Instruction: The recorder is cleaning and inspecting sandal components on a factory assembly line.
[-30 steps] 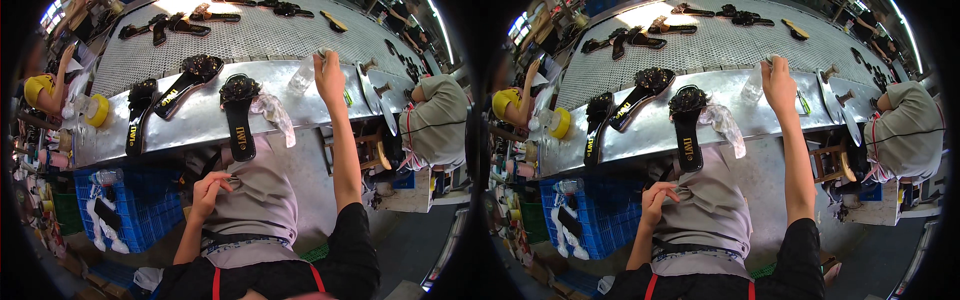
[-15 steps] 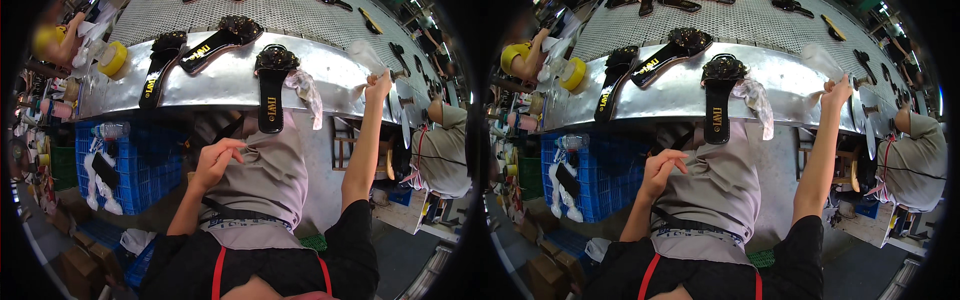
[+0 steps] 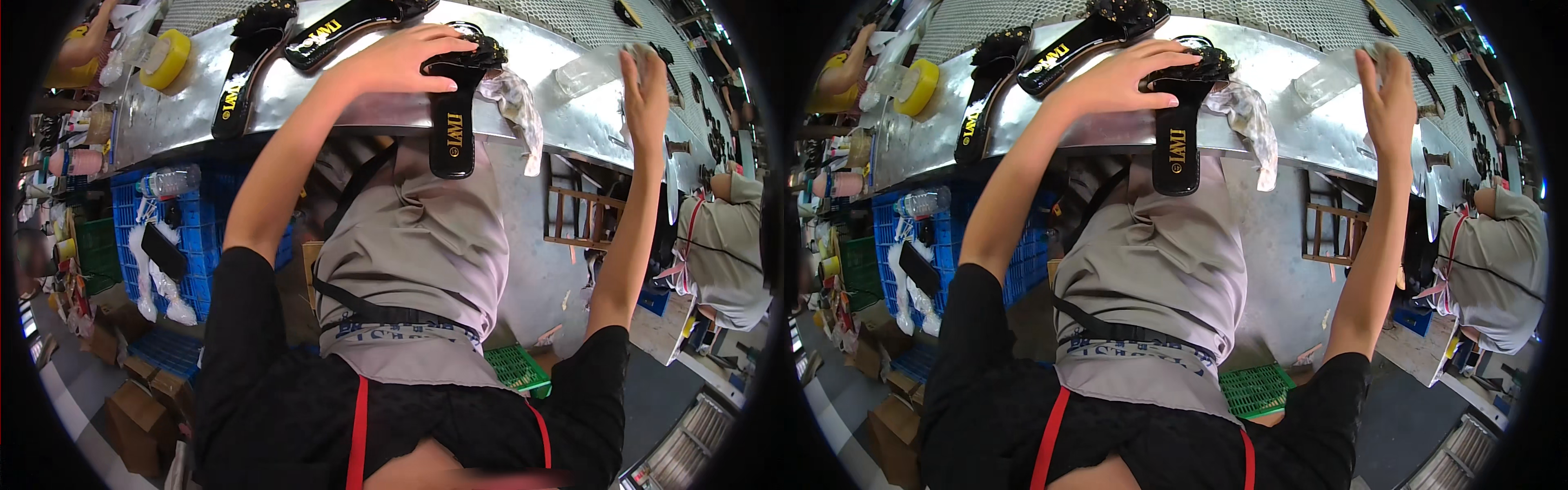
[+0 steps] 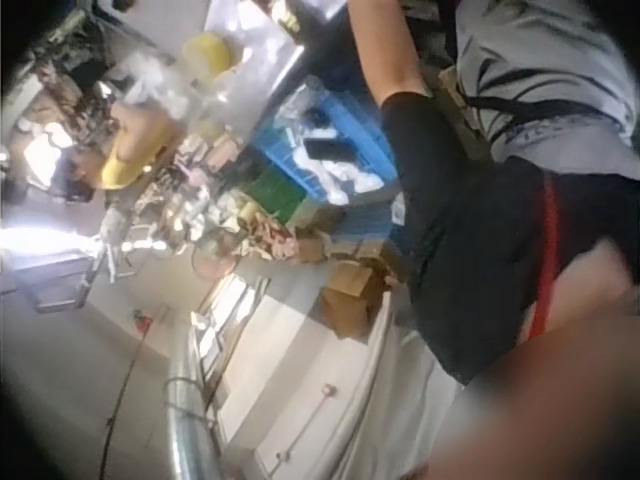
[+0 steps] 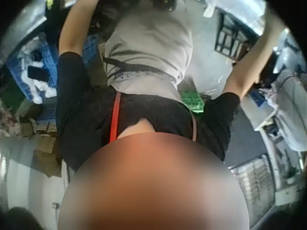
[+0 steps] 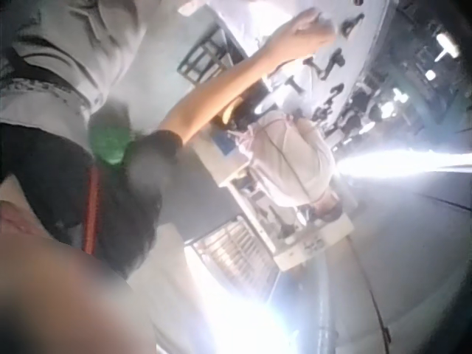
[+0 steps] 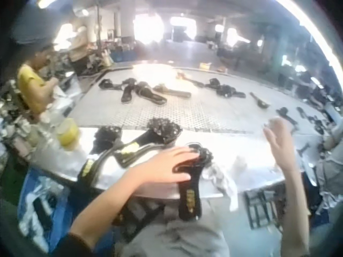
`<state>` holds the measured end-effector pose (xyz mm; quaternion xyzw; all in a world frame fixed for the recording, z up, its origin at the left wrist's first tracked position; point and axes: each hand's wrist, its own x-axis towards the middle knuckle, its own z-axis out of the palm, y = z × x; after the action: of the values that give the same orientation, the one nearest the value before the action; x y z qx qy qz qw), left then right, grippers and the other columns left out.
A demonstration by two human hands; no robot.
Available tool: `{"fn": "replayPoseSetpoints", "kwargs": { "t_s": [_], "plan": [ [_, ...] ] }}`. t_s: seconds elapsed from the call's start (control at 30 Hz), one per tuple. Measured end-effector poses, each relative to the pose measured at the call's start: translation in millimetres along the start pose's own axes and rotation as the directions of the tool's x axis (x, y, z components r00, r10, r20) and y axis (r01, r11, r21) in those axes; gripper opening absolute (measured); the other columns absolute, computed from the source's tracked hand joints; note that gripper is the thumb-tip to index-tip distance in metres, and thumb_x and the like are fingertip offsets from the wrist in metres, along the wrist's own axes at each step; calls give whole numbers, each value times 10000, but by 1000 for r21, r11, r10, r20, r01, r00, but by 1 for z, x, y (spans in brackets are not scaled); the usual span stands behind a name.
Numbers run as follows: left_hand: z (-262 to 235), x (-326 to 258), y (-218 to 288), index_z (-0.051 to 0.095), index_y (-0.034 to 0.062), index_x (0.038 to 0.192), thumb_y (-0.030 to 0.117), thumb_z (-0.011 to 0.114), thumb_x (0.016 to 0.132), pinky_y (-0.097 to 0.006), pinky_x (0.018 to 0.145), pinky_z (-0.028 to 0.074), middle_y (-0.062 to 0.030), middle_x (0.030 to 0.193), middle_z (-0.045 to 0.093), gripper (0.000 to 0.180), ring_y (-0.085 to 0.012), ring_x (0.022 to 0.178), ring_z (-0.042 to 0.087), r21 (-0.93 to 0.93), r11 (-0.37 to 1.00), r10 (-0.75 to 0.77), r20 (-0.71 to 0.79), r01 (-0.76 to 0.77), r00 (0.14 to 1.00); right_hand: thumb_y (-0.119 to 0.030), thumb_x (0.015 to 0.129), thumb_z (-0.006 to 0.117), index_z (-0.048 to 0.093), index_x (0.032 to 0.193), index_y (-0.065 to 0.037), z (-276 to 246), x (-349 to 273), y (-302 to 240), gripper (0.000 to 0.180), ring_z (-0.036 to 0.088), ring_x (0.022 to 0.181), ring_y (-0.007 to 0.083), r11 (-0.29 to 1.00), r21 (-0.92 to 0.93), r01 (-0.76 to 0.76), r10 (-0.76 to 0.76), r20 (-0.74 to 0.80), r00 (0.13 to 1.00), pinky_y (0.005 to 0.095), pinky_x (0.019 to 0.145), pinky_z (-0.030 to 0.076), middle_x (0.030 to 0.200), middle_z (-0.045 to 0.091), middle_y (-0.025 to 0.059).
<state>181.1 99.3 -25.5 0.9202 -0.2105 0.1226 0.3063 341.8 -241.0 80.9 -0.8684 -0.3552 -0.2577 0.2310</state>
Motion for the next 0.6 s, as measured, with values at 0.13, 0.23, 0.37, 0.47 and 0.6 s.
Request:
{"fn": "replayPoseSetpoints", "kwargs": {
  "t_s": [0.13, 0.23, 0.37, 0.47, 0.6],
  "plan": [
    [0, -4, -25, 618, 165, 1364, 272, 644, 934, -396, 1125, 404, -127, 1412, 584, 444, -303, 1317, 542, -153, 987, -55, -18, 51, 998, -225, 1038, 583, 621, 1209, -1, -2, -33, -52, 284, 678, 973, 214, 990, 129, -48, 61, -101, 993, 352, 865, 526, 1131, 683, 157],
    [-2, -5, -25, 613, 108, 1360, 223, 544, 979, -375, 1122, 402, -125, 1405, 599, 405, -290, 1315, 550, -243, 969, -49, -23, 42, 999, 0, 955, 526, 615, 1268, -83, 16, -70, -98, 336, 672, 897, 322, 979, 188, 75, -116, 215, 970, 392, 773, 540, 1030, 649, 143],
    [-4, 1, -21, 606, 56, 1353, 194, 447, 1021, -349, 1097, 411, -108, 1378, 622, 393, -251, 1282, 570, -433, 891, -137, 27, 135, 990, 12, 805, 600, 615, 1203, -66, 57, -85, -141, 406, 685, 649, 241, 936, 105, 335, -349, 375, 858, 349, 560, 556, 1025, 613, 78],
    [2, 4, -20, 611, 59, 1342, 211, 460, 1034, -343, 1064, 436, -105, 1364, 630, 376, -243, 1243, 594, -405, 909, -117, -22, 98, 993, -30, 813, 611, 619, 1174, -55, 76, -80, -158, 362, 682, 629, 188, 905, 22, 425, -386, 459, 800, 336, 532, 551, 1019, 577, 66],
    [4, 1, -24, 627, 70, 1326, 254, 489, 1046, -347, 1055, 448, -108, 1345, 642, 363, -251, 1227, 606, -391, 906, -181, -8, 163, 983, -65, 830, 603, 616, 1099, -49, 69, -79, -150, 270, 676, 609, 176, 866, -4, 500, -423, 528, 736, 329, 489, 534, 992, 530, 65]
  ]
}}
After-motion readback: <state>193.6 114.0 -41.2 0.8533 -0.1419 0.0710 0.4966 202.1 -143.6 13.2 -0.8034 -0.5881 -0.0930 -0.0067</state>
